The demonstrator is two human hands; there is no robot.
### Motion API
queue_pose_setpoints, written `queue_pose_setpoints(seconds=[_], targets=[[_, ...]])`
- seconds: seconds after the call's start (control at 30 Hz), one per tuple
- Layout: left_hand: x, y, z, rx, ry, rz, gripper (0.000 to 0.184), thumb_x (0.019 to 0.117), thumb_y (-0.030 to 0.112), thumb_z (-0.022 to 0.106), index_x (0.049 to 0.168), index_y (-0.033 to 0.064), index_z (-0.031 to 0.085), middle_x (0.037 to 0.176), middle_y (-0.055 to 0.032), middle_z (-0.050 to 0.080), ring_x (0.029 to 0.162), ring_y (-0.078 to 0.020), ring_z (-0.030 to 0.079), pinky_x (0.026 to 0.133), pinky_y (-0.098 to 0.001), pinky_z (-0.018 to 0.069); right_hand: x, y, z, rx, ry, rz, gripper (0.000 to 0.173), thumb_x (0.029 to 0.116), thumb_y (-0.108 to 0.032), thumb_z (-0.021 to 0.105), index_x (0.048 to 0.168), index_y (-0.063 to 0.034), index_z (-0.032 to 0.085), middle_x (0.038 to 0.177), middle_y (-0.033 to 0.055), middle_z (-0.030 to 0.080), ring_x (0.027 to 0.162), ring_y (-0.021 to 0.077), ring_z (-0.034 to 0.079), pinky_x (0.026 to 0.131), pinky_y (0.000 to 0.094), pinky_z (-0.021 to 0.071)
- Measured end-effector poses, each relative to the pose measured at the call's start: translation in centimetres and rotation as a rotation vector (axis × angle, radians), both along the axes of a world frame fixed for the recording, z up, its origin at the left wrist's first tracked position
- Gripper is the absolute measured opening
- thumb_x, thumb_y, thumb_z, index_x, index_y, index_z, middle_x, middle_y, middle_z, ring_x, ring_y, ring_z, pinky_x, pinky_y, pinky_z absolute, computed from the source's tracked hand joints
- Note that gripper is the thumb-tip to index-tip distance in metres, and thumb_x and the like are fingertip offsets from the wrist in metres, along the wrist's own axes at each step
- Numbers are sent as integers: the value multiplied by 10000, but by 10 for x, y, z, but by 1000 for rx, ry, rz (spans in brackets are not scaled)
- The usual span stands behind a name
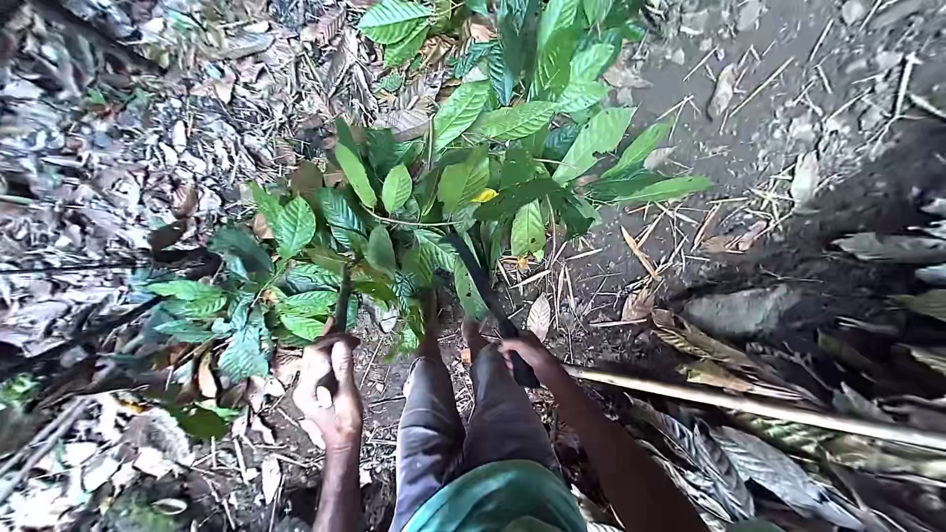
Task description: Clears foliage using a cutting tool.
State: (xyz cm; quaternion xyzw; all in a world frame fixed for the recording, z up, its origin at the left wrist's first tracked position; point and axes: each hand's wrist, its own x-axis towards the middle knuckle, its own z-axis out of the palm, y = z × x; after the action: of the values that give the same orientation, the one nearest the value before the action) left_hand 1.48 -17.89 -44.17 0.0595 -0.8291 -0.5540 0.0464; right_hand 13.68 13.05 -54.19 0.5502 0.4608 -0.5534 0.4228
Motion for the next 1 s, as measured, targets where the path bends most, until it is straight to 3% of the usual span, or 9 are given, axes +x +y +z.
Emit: queue_pose_setpoints(seconds=[0.07,0.2,0.27,0.4,0.53,0.7,0.77,0.87,1.0], targets=[[2,-8,2,4,1,3,317,1072,254,479,889,89,678,922,44,719,1050,-119,692,1118,-406,478,39,17,22,-8,31,-77,201,927,-76,603,1110,-21,544,667,33,546,497,140,538,484,322,518],[-8,-24,6,-48,22,70,325,1059,221,454,882,62,674,887,39,703,983,-116,693,1078,-402,504,93,36,58,55,-23,-201,208,891,-30,579,1091,-25,524,619,37,528,458,143,531,447,309,511],[-15,-28,15,-61,48,87,334,1065,230,444,855,89,662,874,52,709,975,-115,705,1089,-420,500,96,34,62,153,-76,-94,214,902,8,606,1102,2,530,628,70,550,457,168,553,447,326,528],[-14,-21,40,-17,90,47,320,1071,242,454,868,126,672,897,55,721,997,-138,708,1131,-473,467,51,16,28,246,-124,323,314,891,-121,716,1126,67,629,830,168,667,660,264,649,649,467,573],[-2,-14,53,8,79,-55,296,1071,287,479,889,149,667,921,62,709,1015,-131,691,1171,-478,423,-66,-27,-19,148,12,449,446,939,-183,685,1317,24,570,984,170,671,767,249,660,730,445,578],[14,-39,81,-35,102,-46,289,1070,303,471,939,183,699,939,67,723,1005,-157,700,1159,-534,424,-153,-62,-93,16,105,205,311,900,-125,679,1171,-21,570,751,62,585,576,169,593,547,357,552],[13,-56,107,1,131,29,300,1072,362,477,938,236,713,929,90,717,1011,-146,693,1157,-519,420,-155,-66,-87,14,104,157,323,899,-128,675,1189,-36,566,755,67,583,579,177,591,549,367,553],[8,-75,146,157,201,158,311,1065,405,490,873,256,684,802,111,678,903,-102,690,1126,-440,452,-123,-59,-53,67,104,229,420,927,-119,667,1316,-21,542,813,84,596,607,171,586,578,348,544],[14,-91,172,224,229,199,339,1079,306,445,833,221,662,732,102,646,813,-81,672,1060,-359,491,-62,-60,-23,141,30,324,363,910,-116,688,1228,26,585,836,98,635,634,178,609,617,367,558]])
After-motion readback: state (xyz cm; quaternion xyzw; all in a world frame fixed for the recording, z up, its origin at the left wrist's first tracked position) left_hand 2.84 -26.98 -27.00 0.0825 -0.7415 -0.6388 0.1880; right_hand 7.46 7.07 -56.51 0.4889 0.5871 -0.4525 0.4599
